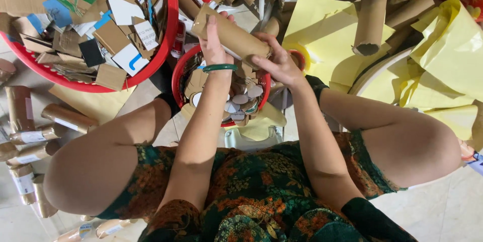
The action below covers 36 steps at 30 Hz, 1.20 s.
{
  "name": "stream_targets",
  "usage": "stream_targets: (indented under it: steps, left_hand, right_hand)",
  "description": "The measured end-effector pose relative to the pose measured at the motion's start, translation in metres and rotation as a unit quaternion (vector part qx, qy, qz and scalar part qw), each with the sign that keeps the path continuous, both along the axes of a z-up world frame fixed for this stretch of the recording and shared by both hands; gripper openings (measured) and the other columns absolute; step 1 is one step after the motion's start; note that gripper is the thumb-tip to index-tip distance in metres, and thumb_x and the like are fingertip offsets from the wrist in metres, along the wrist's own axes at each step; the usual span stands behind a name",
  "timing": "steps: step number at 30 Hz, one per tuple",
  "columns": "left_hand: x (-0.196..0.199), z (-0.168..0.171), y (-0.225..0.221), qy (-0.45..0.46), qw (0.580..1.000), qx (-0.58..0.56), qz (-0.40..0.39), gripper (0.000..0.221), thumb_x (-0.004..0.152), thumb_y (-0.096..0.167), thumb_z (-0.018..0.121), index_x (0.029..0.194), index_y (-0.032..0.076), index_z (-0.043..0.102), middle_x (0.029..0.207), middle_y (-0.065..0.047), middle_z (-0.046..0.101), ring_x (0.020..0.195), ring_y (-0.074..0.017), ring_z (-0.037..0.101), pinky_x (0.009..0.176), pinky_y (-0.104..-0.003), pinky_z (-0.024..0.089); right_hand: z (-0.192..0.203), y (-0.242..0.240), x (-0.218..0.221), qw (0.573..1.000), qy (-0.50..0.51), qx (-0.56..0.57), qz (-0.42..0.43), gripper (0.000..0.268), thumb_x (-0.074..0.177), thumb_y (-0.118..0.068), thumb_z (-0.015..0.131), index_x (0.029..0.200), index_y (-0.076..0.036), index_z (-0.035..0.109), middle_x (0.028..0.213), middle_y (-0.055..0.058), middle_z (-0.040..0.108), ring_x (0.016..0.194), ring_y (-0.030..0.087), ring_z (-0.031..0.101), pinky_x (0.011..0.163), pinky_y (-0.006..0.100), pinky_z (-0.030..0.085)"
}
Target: Wrapping cardboard tubes with paper and securing them with tape.
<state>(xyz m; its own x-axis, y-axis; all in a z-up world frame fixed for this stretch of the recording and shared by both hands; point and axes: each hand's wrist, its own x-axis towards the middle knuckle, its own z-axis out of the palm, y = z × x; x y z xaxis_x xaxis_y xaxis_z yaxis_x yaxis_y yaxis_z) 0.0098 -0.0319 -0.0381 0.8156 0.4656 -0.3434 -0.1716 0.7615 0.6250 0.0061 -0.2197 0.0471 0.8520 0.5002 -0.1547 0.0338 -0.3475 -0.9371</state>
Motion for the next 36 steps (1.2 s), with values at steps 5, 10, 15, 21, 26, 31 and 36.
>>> stream_targets:
  steps: [5, 10, 15, 21, 26, 31, 36]
  left_hand:
    - [0.004, -0.007, 0.014, 0.026, 0.988, -0.154, 0.002, 0.062, 0.094, 0.045, 0.068, 0.136, 0.002, 0.051, 0.113, -0.020, 0.069, 0.101, -0.0360, 0.070, 0.087, -0.046, 0.059]
    - [0.011, -0.007, 0.027, 0.098, 0.988, -0.112, 0.042, 0.056, 0.090, 0.032, 0.071, 0.134, 0.005, 0.049, 0.113, -0.014, 0.067, 0.103, -0.0361, 0.071, 0.086, -0.049, 0.059]
    - [0.012, -0.020, 0.041, 0.015, 0.991, 0.125, 0.054, 0.047, 0.093, 0.012, 0.074, 0.135, 0.009, 0.054, 0.117, -0.010, 0.066, 0.107, -0.0208, 0.066, 0.096, -0.043, 0.059]
    - [0.020, 0.019, 0.035, 0.090, 0.912, 0.400, -0.026, 0.019, 0.103, 0.015, 0.056, 0.104, 0.001, 0.069, 0.099, -0.012, 0.070, 0.091, -0.0199, 0.065, 0.087, -0.032, 0.052]
    - [0.021, 0.053, 0.039, 0.015, 0.830, 0.557, 0.030, 0.017, 0.105, 0.014, 0.052, 0.108, 0.003, 0.065, 0.105, -0.013, 0.063, 0.101, -0.0271, 0.062, 0.096, -0.037, 0.049]
    - [0.022, 0.039, 0.042, 0.024, 0.822, 0.567, 0.051, 0.018, 0.105, 0.016, 0.054, 0.109, 0.002, 0.065, 0.107, -0.013, 0.063, 0.101, -0.0274, 0.063, 0.095, -0.038, 0.050]
    - [0.026, -0.029, 0.037, 0.124, 0.873, 0.466, 0.077, 0.024, 0.108, 0.024, 0.054, 0.106, 0.004, 0.067, 0.105, -0.008, 0.069, 0.099, -0.0239, 0.064, 0.095, -0.037, 0.051]
  right_hand:
    - [0.008, 0.003, 0.007, 0.931, 0.325, 0.164, -0.027, 0.063, 0.091, -0.019, 0.072, 0.146, -0.010, 0.043, 0.131, 0.003, 0.061, 0.114, 0.013, 0.064, 0.082, 0.030, 0.061]
    - [-0.029, -0.013, 0.017, 0.966, 0.194, 0.172, 0.023, 0.066, 0.094, -0.008, 0.078, 0.152, -0.006, 0.045, 0.136, 0.009, 0.061, 0.123, 0.015, 0.059, 0.101, 0.030, 0.053]
    - [-0.011, -0.007, 0.027, 0.996, 0.002, 0.074, 0.056, 0.061, 0.095, -0.008, 0.076, 0.148, -0.003, 0.048, 0.138, 0.012, 0.058, 0.131, 0.021, 0.055, 0.112, 0.036, 0.047]
    - [-0.050, 0.018, 0.023, 0.952, 0.107, 0.039, -0.284, 0.031, 0.108, -0.030, 0.053, 0.131, -0.008, 0.054, 0.111, 0.008, 0.066, 0.083, 0.020, 0.063, 0.068, 0.039, 0.055]
    - [0.011, 0.032, 0.049, 0.921, 0.318, 0.104, -0.201, 0.042, 0.104, -0.045, 0.039, 0.134, -0.017, 0.049, 0.102, 0.000, 0.064, 0.067, 0.013, 0.058, 0.052, 0.029, 0.046]
    - [-0.015, 0.033, 0.050, 0.933, 0.279, 0.104, -0.200, 0.053, 0.106, -0.050, 0.037, 0.134, -0.010, 0.056, 0.097, 0.010, 0.066, 0.066, 0.016, 0.054, 0.055, 0.029, 0.043]
    - [-0.013, 0.039, 0.045, 0.978, -0.158, -0.032, -0.132, 0.037, 0.118, -0.029, 0.043, 0.146, -0.003, 0.045, 0.127, 0.019, 0.061, 0.114, 0.031, 0.064, 0.102, 0.040, 0.051]
